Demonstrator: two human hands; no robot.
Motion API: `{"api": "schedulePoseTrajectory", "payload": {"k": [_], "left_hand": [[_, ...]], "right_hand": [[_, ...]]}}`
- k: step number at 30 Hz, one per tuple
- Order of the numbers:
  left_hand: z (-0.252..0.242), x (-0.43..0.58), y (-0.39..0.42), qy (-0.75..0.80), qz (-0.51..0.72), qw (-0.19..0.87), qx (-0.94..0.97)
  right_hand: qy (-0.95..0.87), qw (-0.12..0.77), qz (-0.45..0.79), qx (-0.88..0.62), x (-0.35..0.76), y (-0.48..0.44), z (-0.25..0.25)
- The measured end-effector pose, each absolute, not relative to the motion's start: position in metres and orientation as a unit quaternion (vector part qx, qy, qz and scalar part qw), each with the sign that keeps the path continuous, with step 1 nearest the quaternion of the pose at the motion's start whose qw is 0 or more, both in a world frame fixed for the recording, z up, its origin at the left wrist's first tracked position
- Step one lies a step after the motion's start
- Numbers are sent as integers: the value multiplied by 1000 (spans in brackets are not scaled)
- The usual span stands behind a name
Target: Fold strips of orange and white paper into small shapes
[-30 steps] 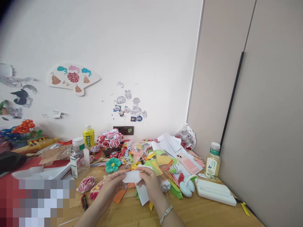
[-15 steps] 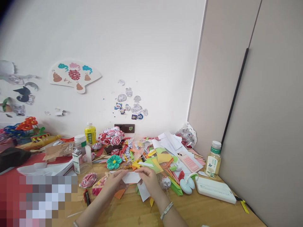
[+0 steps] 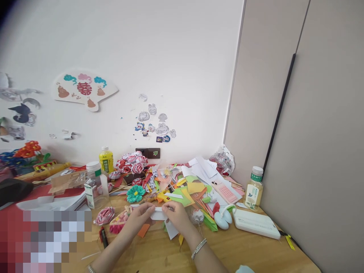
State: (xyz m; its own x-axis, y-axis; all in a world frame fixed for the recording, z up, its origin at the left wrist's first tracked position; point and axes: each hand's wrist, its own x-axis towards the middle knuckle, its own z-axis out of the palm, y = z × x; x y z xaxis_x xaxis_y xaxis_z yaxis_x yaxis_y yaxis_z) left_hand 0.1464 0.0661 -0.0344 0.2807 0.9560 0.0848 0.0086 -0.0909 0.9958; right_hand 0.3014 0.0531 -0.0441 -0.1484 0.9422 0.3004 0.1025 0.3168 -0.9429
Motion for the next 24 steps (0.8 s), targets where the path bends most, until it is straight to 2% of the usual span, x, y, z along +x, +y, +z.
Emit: {"api": "schedulePoseTrajectory", "payload": {"k": [18, 21, 24], "left_hand": [[-39, 146, 69, 394, 440, 538, 602], [-36, 145, 66, 401, 436, 505, 627], [-32, 143, 63, 416, 430, 414, 686]], "right_hand": [[-645, 499, 439, -377, 306, 55, -45], [-655, 490, 437, -375, 307, 54, -44], [-664, 479, 416, -395, 307, 56, -48]]}}
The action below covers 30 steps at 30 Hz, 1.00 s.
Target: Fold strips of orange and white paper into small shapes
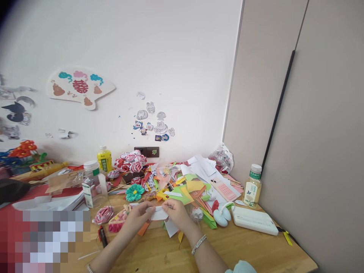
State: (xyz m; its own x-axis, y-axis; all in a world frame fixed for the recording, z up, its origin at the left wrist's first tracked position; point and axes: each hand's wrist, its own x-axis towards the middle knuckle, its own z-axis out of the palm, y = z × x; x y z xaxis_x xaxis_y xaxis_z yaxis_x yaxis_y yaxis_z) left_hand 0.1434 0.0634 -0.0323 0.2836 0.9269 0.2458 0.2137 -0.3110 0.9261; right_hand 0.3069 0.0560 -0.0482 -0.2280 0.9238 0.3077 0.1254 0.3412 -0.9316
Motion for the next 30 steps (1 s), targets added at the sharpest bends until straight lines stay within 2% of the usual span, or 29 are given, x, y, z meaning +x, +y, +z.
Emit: {"api": "schedulePoseTrajectory", "payload": {"k": [4, 11, 15, 20, 23, 30], "left_hand": [[-30, 143, 61, 430, 403, 324, 740], [-31, 145, 58, 459, 384, 282, 750], [-32, 146, 58, 458, 384, 278, 752], [-33, 144, 63, 455, 376, 367, 719], [-32, 141, 67, 447, 363, 447, 684], [-25, 137, 67, 470, 317, 534, 627]], "right_hand": [[-674, 461, 401, -414, 304, 58, -56], [-721, 458, 285, -435, 300, 53, -51], [-721, 450, 288, -441, 301, 54, -52], [-700, 448, 362, -423, 303, 58, -56], [-706, 462, 360, -398, 306, 56, -51], [-725, 456, 339, -389, 309, 51, -40]]}}
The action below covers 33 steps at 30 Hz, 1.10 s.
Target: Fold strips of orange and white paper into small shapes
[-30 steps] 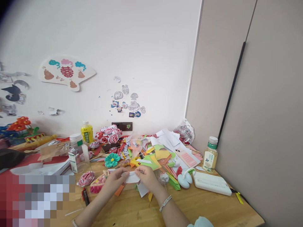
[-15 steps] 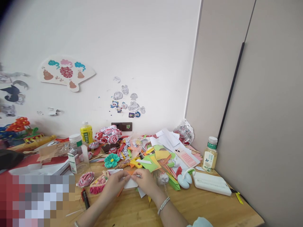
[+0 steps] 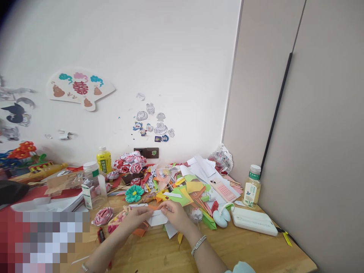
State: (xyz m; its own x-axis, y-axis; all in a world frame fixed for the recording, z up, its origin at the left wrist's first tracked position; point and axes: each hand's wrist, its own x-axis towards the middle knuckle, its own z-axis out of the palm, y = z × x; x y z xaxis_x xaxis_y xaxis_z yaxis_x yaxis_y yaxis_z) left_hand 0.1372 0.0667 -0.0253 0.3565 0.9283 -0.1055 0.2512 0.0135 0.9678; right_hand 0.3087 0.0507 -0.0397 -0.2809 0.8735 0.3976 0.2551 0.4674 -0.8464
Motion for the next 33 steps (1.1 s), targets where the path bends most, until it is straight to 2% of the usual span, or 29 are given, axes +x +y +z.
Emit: {"api": "schedulePoseTrajectory", "payload": {"k": [16, 24, 33], "left_hand": [[-24, 135, 67, 442, 324, 531, 647], [-19, 134, 63, 445, 308, 518, 662], [-33, 137, 63, 438, 297, 360, 769]], "right_hand": [[-654, 475, 471, -355, 311, 58, -52], [-665, 470, 438, -380, 313, 54, -48], [-701, 448, 400, -385, 304, 49, -50]]}}
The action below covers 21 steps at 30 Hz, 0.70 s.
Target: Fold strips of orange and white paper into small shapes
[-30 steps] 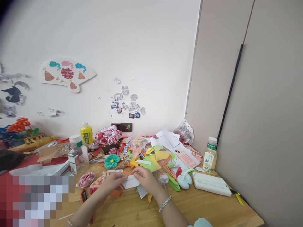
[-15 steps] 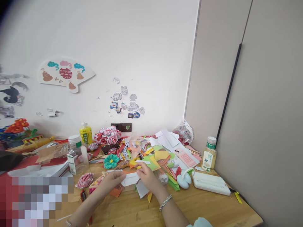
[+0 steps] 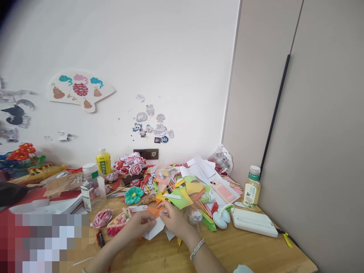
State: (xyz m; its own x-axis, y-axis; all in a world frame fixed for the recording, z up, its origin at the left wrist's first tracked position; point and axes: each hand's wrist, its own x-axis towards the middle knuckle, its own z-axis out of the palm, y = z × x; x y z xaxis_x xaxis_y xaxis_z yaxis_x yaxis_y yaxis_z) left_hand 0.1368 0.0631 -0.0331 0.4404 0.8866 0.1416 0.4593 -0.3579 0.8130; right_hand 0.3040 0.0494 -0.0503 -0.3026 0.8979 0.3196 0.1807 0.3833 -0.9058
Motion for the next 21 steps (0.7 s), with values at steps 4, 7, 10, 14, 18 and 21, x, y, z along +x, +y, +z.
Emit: {"api": "schedulePoseTrajectory", "payload": {"k": [4, 7, 10, 14, 18, 21], "left_hand": [[-37, 137, 69, 448, 350, 335, 752], [-37, 138, 72, 439, 384, 416, 698], [-38, 141, 73, 432, 416, 502, 622], [-42, 144, 75, 424, 436, 579, 543], [-42, 146, 74, 424, 414, 596, 541], [-34, 145, 70, 435, 416, 578, 551]], "right_hand": [[-666, 490, 431, -362, 302, 53, -51], [-646, 505, 449, -355, 301, 56, -53], [-658, 492, 435, -369, 298, 57, -57], [-658, 490, 452, -350, 292, 58, -63], [-627, 512, 466, -357, 291, 62, -66], [-623, 506, 467, -371, 295, 65, -64]]}}
